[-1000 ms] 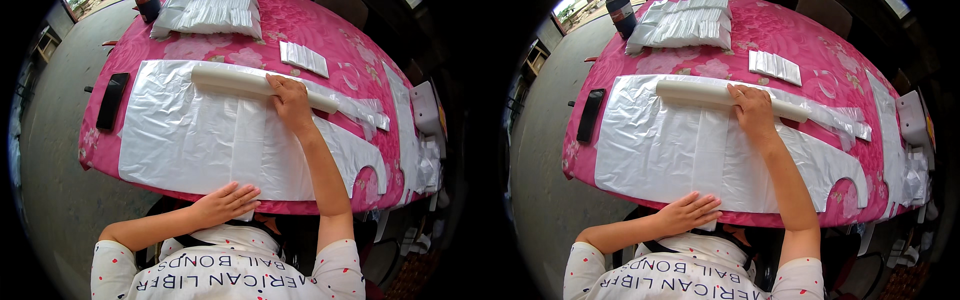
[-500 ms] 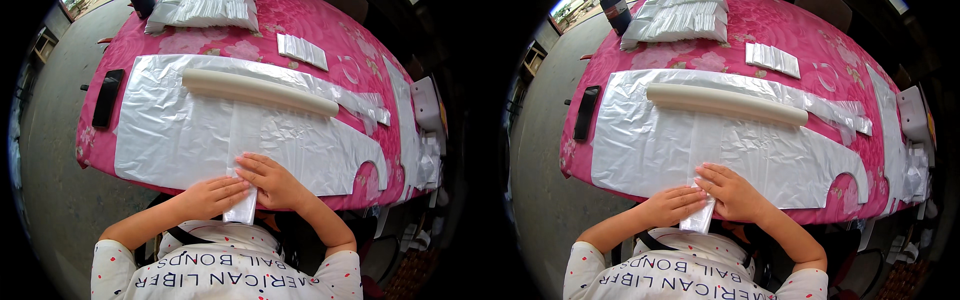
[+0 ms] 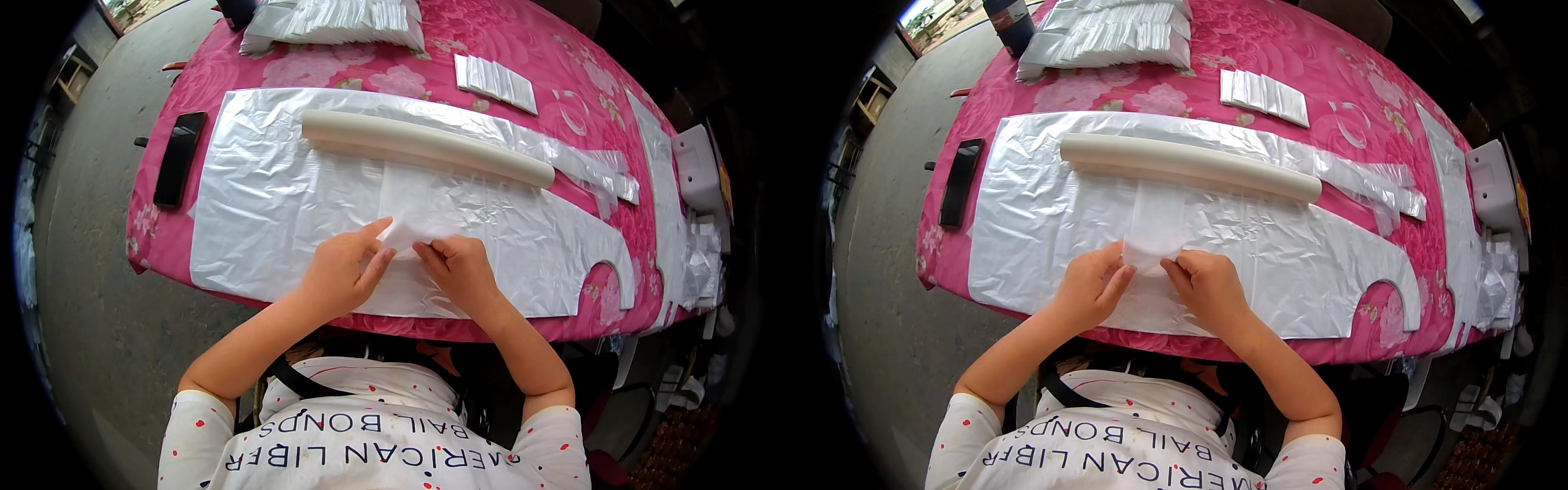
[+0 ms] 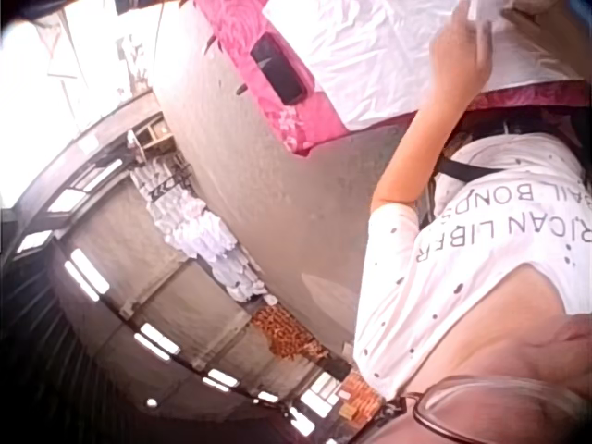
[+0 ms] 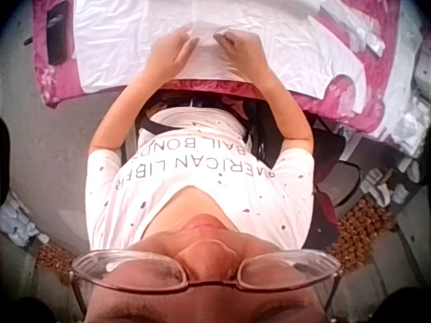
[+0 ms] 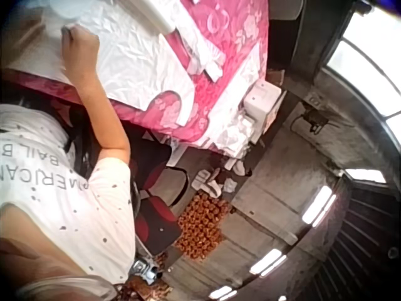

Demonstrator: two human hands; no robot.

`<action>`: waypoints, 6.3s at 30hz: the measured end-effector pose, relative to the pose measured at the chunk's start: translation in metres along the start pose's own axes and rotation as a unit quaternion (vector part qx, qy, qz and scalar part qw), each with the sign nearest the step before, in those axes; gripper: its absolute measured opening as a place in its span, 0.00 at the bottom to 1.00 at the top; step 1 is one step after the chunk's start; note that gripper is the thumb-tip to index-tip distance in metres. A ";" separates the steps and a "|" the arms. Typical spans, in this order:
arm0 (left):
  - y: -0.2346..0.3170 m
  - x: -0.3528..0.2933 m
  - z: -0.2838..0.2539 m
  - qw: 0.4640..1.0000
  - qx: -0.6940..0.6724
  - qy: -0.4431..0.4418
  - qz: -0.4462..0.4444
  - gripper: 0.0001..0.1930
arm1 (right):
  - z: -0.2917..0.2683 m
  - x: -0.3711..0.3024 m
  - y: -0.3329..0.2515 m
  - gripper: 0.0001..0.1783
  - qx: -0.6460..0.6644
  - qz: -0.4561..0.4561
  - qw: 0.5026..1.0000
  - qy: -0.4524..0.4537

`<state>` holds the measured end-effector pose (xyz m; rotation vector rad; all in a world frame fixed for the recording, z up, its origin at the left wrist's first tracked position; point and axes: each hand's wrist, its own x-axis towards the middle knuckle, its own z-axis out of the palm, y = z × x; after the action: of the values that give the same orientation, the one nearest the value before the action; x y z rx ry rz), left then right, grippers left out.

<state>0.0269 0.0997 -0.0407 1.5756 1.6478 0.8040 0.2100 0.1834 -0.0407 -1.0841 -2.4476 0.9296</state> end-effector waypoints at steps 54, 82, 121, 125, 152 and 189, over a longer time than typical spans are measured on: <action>-0.008 0.003 0.008 0.995 0.007 0.099 -0.018 0.30 | -0.005 0.022 0.003 0.12 0.148 0.115 0.981 -0.050; -0.009 0.022 0.041 0.948 0.291 0.050 0.116 0.51 | -0.006 0.029 -0.008 0.11 0.060 0.154 0.984 -0.071; -0.013 -0.118 -0.017 0.996 0.014 0.085 0.005 0.12 | 0.027 -0.001 -0.047 0.06 -0.017 -0.337 0.917 -0.213; -0.021 -0.120 -0.018 0.996 -0.015 0.085 0.011 0.26 | -0.050 0.060 -0.003 0.06 0.082 -0.205 0.975 0.008; -0.004 -0.083 -0.003 0.996 -0.008 0.027 0.089 0.24 | -0.102 0.034 0.084 0.23 -0.178 -0.083 0.977 0.078; 0.073 0.037 0.101 0.933 0.203 -0.065 0.289 0.22 | -0.193 -0.175 0.235 0.06 -0.338 0.249 0.808 0.413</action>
<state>0.1509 0.1375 -0.0389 2.4167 1.3124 0.6406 0.5526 0.2557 -0.0573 -1.8986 -1.7329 -0.3896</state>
